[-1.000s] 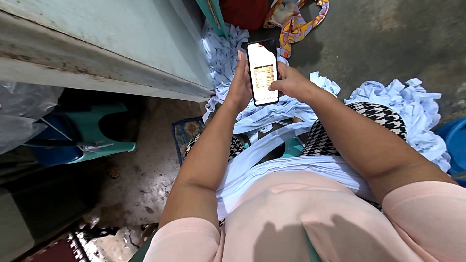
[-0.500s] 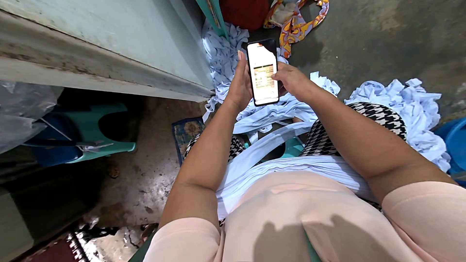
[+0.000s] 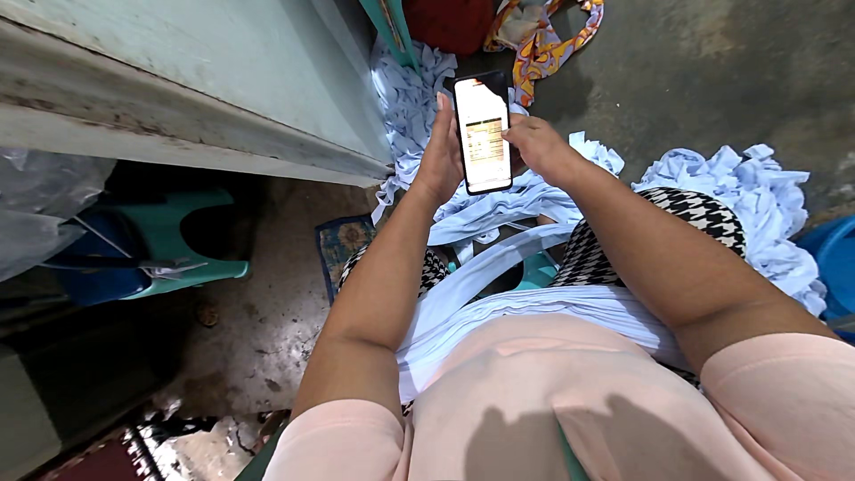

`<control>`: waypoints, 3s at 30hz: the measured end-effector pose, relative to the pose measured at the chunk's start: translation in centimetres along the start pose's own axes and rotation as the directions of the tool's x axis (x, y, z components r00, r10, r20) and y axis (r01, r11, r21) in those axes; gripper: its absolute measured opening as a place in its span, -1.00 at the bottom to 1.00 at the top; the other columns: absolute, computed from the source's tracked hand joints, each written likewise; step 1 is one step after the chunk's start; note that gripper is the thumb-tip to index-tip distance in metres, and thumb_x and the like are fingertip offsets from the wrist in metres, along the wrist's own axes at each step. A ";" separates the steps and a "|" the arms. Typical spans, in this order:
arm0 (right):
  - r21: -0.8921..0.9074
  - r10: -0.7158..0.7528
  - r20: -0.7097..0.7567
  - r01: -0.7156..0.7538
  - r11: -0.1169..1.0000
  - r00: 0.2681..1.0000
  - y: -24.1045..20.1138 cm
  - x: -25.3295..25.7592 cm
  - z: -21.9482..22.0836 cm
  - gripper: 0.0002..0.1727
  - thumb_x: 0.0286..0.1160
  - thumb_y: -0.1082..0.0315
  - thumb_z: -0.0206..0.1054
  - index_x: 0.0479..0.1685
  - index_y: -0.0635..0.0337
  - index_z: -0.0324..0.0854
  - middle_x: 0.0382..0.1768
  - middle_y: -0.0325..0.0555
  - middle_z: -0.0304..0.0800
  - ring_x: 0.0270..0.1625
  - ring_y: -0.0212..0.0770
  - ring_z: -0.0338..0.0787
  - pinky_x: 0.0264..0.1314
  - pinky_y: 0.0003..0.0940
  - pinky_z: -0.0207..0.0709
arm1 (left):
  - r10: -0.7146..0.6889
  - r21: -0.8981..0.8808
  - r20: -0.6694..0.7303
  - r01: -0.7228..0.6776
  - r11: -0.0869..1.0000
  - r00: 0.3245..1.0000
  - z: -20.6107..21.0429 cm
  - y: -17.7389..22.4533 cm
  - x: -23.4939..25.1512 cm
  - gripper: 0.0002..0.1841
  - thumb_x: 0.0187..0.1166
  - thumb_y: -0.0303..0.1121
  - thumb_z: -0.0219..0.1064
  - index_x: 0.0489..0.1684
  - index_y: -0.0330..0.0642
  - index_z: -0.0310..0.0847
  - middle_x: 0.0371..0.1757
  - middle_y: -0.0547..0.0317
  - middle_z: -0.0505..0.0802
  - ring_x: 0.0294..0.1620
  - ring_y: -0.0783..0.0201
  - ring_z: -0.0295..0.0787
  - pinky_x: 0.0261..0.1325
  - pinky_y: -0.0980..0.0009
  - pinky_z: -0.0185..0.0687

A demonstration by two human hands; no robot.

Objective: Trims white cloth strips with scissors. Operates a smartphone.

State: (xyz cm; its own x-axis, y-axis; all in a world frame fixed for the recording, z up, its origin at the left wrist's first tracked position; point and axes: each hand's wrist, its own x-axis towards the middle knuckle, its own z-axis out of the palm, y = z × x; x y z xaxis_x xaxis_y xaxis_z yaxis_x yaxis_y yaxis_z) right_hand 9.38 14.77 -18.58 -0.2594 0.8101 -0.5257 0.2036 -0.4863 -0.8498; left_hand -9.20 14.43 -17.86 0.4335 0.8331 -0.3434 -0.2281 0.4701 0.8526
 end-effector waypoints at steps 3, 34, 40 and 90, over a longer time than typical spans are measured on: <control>0.004 0.000 -0.011 0.000 1.000 1.000 0.0 0.0 0.0 -0.56 0.77 0.26 -0.10 0.43 0.16 0.54 0.04 0.04 0.81 -0.08 -0.17 0.86 -0.08 -0.17 0.76 | -0.003 -0.003 -0.003 0.003 1.000 1.000 0.0 0.0 0.0 -0.06 0.66 0.39 -0.68 0.82 -0.06 0.04 0.55 -0.02 0.62 0.49 0.09 0.63 0.50 0.03 0.57; -0.015 0.041 -0.006 -0.041 0.999 0.999 -0.6 -0.3 0.2 -0.61 0.78 0.33 -0.03 0.44 0.13 0.53 -0.01 0.01 0.81 -0.14 -0.20 0.83 -0.13 -0.22 0.72 | -0.020 0.013 -0.029 0.020 1.000 0.999 0.2 0.2 -0.1 -0.07 0.66 0.37 -0.71 0.79 -0.09 0.03 0.48 -0.01 0.67 0.40 0.12 0.69 0.41 0.08 0.66; -0.026 0.001 -0.001 -0.001 1.000 1.000 -0.4 -0.4 0.0 -0.59 0.80 0.29 -0.06 0.45 0.16 0.53 0.05 0.03 0.81 -0.04 -0.19 0.85 -0.01 -0.15 0.75 | -0.017 0.017 -0.017 0.017 1.000 1.000 0.2 0.1 -0.1 -0.06 0.65 0.38 -0.72 0.81 -0.09 0.02 0.51 -0.01 0.65 0.43 0.11 0.67 0.42 0.07 0.64; -0.231 0.066 0.244 -0.008 0.973 0.968 -0.1 -0.4 0.1 -0.40 0.46 0.53 0.35 0.53 0.19 0.32 -0.07 0.05 0.83 -0.35 -0.16 0.82 -0.33 -0.24 0.71 | 0.018 -0.015 -0.113 -0.020 1.000 0.993 -0.6 1.0 0.0 -0.05 0.65 0.39 -0.72 0.81 -0.10 0.03 0.54 -0.05 0.61 0.48 0.08 0.63 0.48 0.03 0.60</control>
State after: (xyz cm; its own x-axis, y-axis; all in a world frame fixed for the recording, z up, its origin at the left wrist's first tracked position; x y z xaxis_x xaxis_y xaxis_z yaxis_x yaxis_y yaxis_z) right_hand 9.37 14.41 -18.29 -0.4678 0.6720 -0.5741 0.4184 -0.4038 -0.8136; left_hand -9.99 15.09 -17.27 0.3282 0.8689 -0.3705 -0.2493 0.4580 0.8533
